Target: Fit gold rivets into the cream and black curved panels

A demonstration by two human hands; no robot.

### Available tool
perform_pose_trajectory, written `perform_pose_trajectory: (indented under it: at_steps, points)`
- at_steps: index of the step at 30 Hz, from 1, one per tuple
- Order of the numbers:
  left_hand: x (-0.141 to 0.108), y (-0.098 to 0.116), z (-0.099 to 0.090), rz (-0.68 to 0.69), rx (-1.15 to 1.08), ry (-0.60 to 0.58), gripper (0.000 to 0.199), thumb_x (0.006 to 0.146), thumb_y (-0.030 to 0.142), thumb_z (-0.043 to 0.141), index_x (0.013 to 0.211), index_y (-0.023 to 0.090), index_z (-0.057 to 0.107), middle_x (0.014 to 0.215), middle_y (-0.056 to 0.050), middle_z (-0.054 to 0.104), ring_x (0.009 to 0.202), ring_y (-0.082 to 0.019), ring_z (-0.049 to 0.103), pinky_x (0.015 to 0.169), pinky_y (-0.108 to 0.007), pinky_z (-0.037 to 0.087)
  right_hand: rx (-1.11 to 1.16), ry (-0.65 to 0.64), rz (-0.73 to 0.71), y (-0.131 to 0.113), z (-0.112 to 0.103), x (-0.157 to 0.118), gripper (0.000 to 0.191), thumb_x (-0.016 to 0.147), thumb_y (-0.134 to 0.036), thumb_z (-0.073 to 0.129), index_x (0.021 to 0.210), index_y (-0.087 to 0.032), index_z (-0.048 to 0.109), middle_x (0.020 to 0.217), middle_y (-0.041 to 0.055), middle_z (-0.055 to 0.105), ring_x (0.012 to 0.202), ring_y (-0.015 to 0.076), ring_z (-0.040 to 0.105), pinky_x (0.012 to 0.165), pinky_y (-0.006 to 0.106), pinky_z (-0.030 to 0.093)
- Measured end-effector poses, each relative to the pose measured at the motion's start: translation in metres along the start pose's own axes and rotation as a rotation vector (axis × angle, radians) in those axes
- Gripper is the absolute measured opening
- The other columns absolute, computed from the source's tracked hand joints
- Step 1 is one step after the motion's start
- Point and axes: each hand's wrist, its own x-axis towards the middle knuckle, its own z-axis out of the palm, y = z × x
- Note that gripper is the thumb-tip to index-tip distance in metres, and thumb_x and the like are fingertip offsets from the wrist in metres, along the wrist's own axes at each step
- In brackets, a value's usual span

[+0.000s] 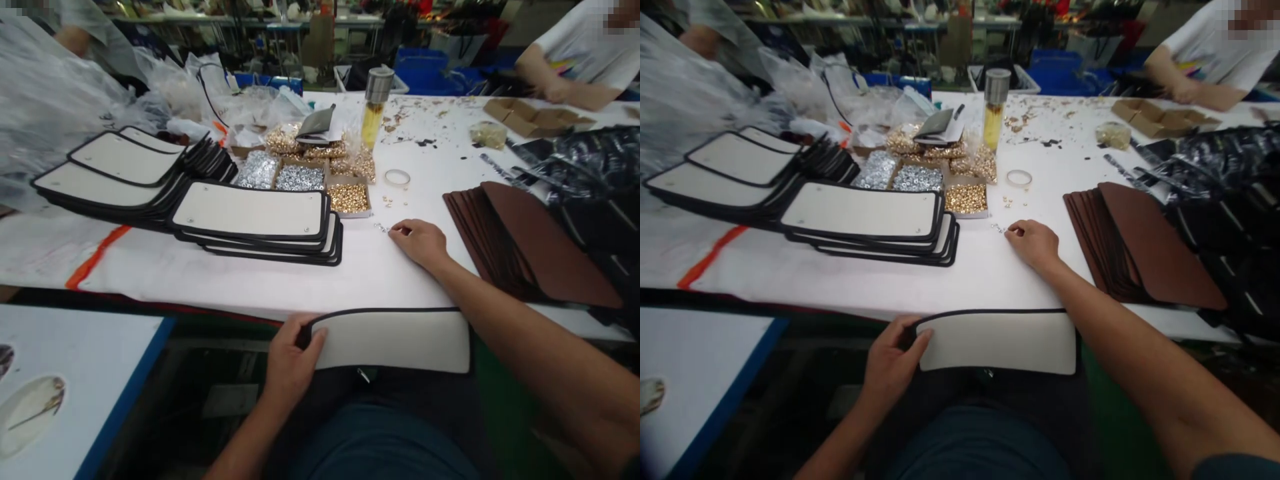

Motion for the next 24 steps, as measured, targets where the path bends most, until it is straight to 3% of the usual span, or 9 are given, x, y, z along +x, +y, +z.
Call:
perform_pose_trajectory:
  at_steps: [5,8,10,12,14,16,18,20,24]
  points:
    - [-0.009,-0.002,-0.005,0.115,0.037,-0.052,0.010,0.093,0.026,0.072,0.100,0.023,0.078,0.089,-0.002,0.077,0.080,-0.018,0.072,0.072,-0.027,0.057,0.054,0.020,-0.030,-0.001,-0.001,0.004,0.019,0.088,-0.037,0.069,0.093,-0.024,0.082,0.097,0.0018,0.080,0.091,0.0233,0.069,0.083,0.035,0.049]
    - [-0.014,-0.001,-0.007,0.215,0.062,-0.036,0.009,0.095,0.024,0.071,0.101,0.023,0.078,0.091,-0.003,0.077,0.083,-0.018,0.073,0.076,-0.029,0.059,0.124,0.021,-0.037,-0.009,-0.020,-0.007,0.019,0.091,-0.034,0.068,0.095,-0.021,0.081,0.088,0.0027,0.079,0.081,0.0203,0.070,0.079,0.034,0.052]
    - [-0.017,0.001,-0.008,0.279,0.085,-0.008,0.007,0.095,0.023,0.072,0.100,0.023,0.077,0.092,-0.005,0.078,0.085,-0.018,0.074,0.077,-0.030,0.060,0.211,0.017,-0.089,-0.020,-0.041,-0.032,0.019,0.094,-0.037,0.068,0.096,-0.022,0.079,0.081,0.0015,0.077,0.075,0.0183,0.069,0.074,0.032,0.054]
    - [-0.020,0.004,-0.010,0.338,0.110,0.019,0.007,0.094,0.020,0.074,0.100,0.023,0.077,0.093,-0.005,0.078,0.086,-0.018,0.074,0.079,-0.030,0.061,0.353,0.000,-0.278,-0.035,-0.062,-0.073,0.013,0.093,-0.037,0.073,0.093,-0.025,0.078,0.088,0.0015,0.078,0.079,0.0185,0.071,0.072,0.030,0.055]
    - [-0.023,0.008,-0.012,0.387,0.135,0.027,0.012,0.093,0.016,0.074,0.102,0.024,0.077,0.095,-0.005,0.078,0.087,-0.017,0.074,0.079,-0.030,0.061,0.440,-0.169,-0.545,-0.051,-0.073,-0.124,0.006,0.096,-0.033,0.073,0.094,-0.029,0.077,0.115,0.0032,0.077,0.093,0.0187,0.074,0.070,0.027,0.057]
    - [-0.027,0.014,-0.015,0.430,0.150,0.022,0.018,0.093,0.011,0.071,0.104,0.025,0.076,0.097,-0.005,0.078,0.088,-0.017,0.074,0.080,-0.029,0.062,0.491,-0.357,-0.710,-0.065,-0.071,-0.174,0.011,0.100,-0.024,0.066,0.100,-0.029,0.076,0.137,0.0037,0.070,0.085,0.0133,0.075,0.069,0.025,0.060]
    - [-0.030,0.021,-0.018,0.500,0.169,0.019,0.023,0.093,0.006,0.068,0.105,0.025,0.074,0.100,-0.005,0.078,0.093,-0.017,0.076,0.083,-0.030,0.064,0.502,-0.367,-0.752,-0.073,-0.058,-0.211,0.013,0.100,-0.018,0.065,0.105,-0.027,0.074,0.145,0.0077,0.066,0.093,0.0154,0.077,0.079,0.027,0.064]
    - [-0.033,0.028,-0.019,0.580,0.183,0.014,0.026,0.090,0.003,0.068,0.104,0.024,0.069,0.102,-0.005,0.077,0.101,-0.019,0.076,0.087,-0.032,0.065,0.546,-0.276,-0.714,-0.076,-0.044,-0.233,0.014,0.099,-0.016,0.067,0.107,-0.025,0.073,0.141,0.0109,0.069,0.109,0.0200,0.076,0.091,0.032,0.065]
    - [-0.033,0.038,-0.019,0.650,0.183,0.001,0.027,0.086,0.000,0.073,0.096,0.022,0.062,0.098,-0.006,0.075,0.104,-0.020,0.075,0.091,-0.036,0.065,0.607,-0.149,-0.674,-0.073,-0.038,-0.244,0.012,0.097,-0.016,0.070,0.105,-0.024,0.076,0.128,0.0118,0.073,0.111,0.0201,0.076,0.092,0.031,0.065]
